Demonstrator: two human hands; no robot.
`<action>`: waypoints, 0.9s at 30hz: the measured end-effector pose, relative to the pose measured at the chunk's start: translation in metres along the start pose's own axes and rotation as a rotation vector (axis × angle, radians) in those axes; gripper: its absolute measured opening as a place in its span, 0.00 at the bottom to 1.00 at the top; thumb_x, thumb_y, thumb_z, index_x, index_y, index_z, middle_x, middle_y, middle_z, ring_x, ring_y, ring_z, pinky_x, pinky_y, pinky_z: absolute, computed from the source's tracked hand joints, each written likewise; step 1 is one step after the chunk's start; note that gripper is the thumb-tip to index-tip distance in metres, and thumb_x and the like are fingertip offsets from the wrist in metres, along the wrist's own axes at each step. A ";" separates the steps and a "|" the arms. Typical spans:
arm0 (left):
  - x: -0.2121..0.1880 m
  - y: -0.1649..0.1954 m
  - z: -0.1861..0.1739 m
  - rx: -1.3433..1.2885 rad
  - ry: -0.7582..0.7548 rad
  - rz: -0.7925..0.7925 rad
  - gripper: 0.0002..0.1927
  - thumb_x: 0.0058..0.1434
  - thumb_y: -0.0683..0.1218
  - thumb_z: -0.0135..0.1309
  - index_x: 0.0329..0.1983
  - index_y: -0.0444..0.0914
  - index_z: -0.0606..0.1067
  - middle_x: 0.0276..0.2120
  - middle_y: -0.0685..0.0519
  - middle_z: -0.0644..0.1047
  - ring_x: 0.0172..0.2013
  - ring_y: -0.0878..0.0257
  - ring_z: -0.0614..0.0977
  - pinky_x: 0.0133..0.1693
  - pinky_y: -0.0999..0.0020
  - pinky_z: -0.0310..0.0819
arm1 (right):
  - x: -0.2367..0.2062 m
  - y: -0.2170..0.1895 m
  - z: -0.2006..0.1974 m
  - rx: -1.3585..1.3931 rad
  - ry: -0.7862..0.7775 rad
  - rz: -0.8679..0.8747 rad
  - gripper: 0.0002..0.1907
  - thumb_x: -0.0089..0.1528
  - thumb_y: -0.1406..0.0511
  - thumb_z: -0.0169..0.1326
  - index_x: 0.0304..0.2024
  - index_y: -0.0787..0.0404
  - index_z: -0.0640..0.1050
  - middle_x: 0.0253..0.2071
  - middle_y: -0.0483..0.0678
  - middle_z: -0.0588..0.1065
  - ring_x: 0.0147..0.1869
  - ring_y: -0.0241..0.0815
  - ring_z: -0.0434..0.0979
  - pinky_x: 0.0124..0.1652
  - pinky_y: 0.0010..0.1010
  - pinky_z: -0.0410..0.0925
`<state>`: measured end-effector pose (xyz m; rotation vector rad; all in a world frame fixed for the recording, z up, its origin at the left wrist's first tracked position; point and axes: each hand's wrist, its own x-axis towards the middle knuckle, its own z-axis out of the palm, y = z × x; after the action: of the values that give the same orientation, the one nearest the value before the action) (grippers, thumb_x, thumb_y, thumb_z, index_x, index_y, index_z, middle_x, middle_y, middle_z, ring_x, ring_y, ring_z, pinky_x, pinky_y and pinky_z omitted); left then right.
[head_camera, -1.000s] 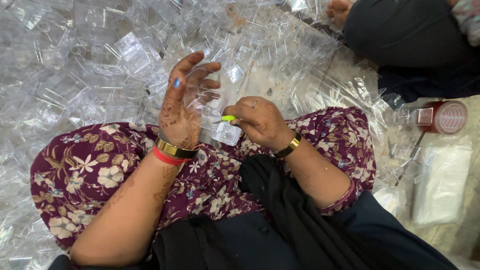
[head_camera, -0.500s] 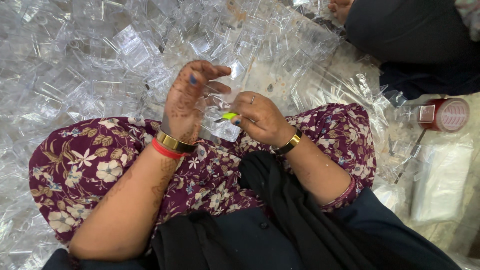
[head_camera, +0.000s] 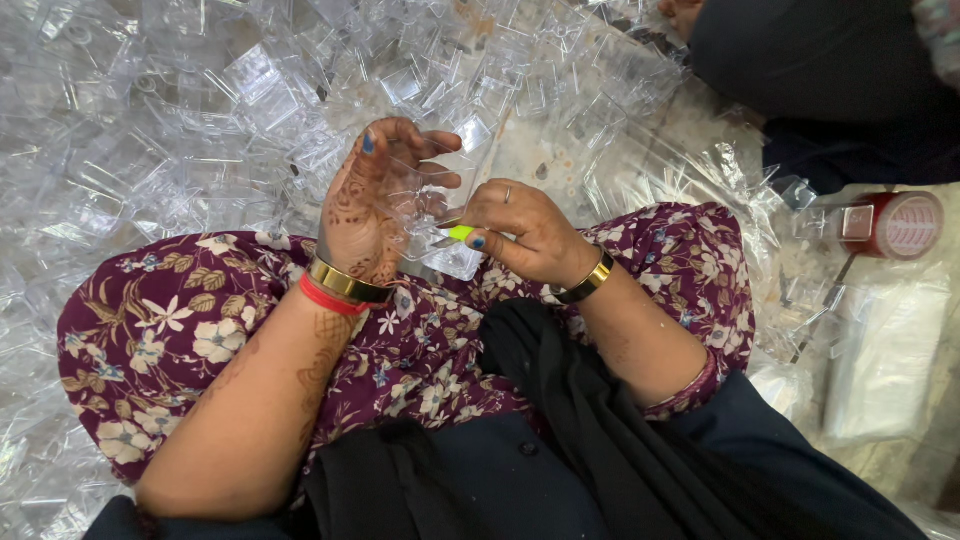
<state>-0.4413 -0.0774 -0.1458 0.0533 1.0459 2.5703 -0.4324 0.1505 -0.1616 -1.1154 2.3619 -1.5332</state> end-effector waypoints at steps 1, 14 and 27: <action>-0.001 -0.001 -0.001 0.008 0.013 0.004 0.25 0.72 0.63 0.53 0.55 0.38 0.69 0.56 0.40 0.76 0.48 0.55 0.81 0.43 0.63 0.78 | 0.000 0.000 0.000 -0.001 0.000 0.015 0.11 0.69 0.62 0.55 0.50 0.60 0.81 0.40 0.48 0.76 0.46 0.48 0.77 0.47 0.38 0.69; -0.002 -0.013 -0.008 -0.028 0.046 0.013 0.21 0.70 0.61 0.53 0.52 0.40 0.70 0.54 0.38 0.77 0.45 0.54 0.83 0.43 0.61 0.82 | 0.000 0.003 0.014 -0.072 0.033 0.092 0.11 0.64 0.64 0.60 0.48 0.59 0.82 0.38 0.47 0.75 0.45 0.49 0.76 0.46 0.39 0.68; -0.001 -0.009 0.002 0.122 0.261 0.066 0.26 0.69 0.67 0.47 0.47 0.40 0.70 0.52 0.40 0.80 0.40 0.56 0.85 0.38 0.68 0.77 | 0.006 -0.016 0.020 -0.382 0.313 -0.022 0.11 0.64 0.63 0.60 0.47 0.61 0.78 0.39 0.49 0.76 0.44 0.52 0.74 0.46 0.43 0.65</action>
<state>-0.4370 -0.0705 -0.1505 -0.2264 1.3140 2.6197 -0.4197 0.1288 -0.1565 -1.0282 2.9585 -1.3843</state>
